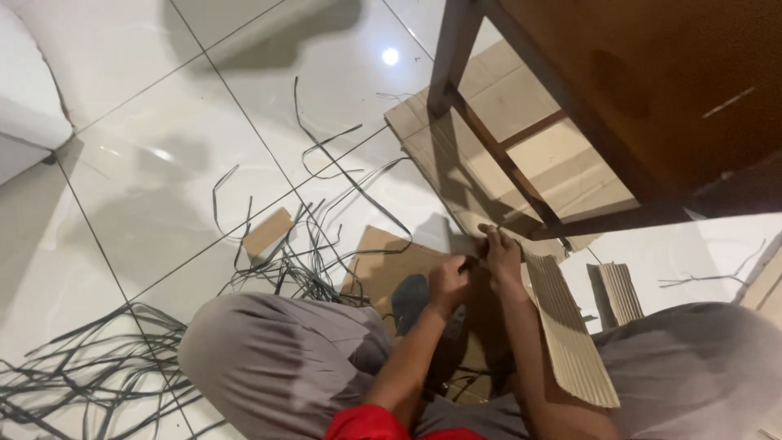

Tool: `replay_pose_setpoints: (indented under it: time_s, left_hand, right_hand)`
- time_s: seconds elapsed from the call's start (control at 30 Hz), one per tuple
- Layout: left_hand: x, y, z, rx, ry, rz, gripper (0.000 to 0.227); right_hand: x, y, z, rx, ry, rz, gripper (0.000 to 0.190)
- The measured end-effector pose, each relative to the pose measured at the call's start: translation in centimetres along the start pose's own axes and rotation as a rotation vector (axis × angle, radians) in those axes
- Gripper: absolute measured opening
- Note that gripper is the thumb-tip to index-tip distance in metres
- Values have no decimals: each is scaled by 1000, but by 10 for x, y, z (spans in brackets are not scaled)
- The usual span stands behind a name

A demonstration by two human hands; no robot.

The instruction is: Wrapping a wooden chair leg with cardboard and securing it with plastic ties

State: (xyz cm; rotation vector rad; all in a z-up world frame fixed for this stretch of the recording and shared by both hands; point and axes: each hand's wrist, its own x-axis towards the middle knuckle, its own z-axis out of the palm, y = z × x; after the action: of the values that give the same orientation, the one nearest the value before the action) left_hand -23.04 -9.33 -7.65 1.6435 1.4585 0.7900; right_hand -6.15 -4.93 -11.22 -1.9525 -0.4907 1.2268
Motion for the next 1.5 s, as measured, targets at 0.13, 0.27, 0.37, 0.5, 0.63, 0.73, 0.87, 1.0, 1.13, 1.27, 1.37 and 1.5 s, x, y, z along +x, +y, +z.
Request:
replay_pose_setpoints:
  time_s: [0.13, 0.27, 0.37, 0.5, 0.63, 0.73, 0.87, 1.0, 1.13, 1.27, 1.37, 1.5]
  left_hand:
    - [12, 79, -26, 76, 185, 440, 56]
    - [10, 165, -51, -287, -353, 564, 66]
    - [14, 186, -48, -245, -781, 428, 55]
    - [21, 204, -50, -123, -976, 498, 21]
    - [38, 158, 13, -370, -835, 597, 25]
    - [61, 157, 37, -539, -676, 422, 36]
    - [99, 93, 86, 109, -579, 344, 31]
    - [117, 121, 100, 236, -737, 64, 47]
    - [116, 93, 139, 342, 278, 894, 5]
    - [102, 127, 133, 237, 406, 891, 5]
    - [102, 114, 147, 236, 512, 907, 9]
    - [102, 118, 152, 208, 496, 910, 7]
  right_hand:
    - [-19, -3, -18, 72, 81, -45, 38]
    - [-11, 15, -43, -1151, 87, -820, 16]
    - [-19, 16, -44, -1015, 103, -696, 17]
    - [-29, 18, -44, -826, 127, -533, 19]
    - [-42, 16, -39, -633, 148, -375, 21]
    - [-50, 8, -42, -483, 172, -255, 23]
    - [-38, 25, -59, -272, 214, -91, 26]
    - [-38, 22, -68, -167, 345, -91, 39]
    - [-81, -12, -86, 23, 472, -38, 30]
    - [-126, -61, -102, 547, 746, -183, 28]
    - [-147, -91, -111, 535, 827, -469, 28]
    - [-159, -121, -127, 116, 774, -882, 52]
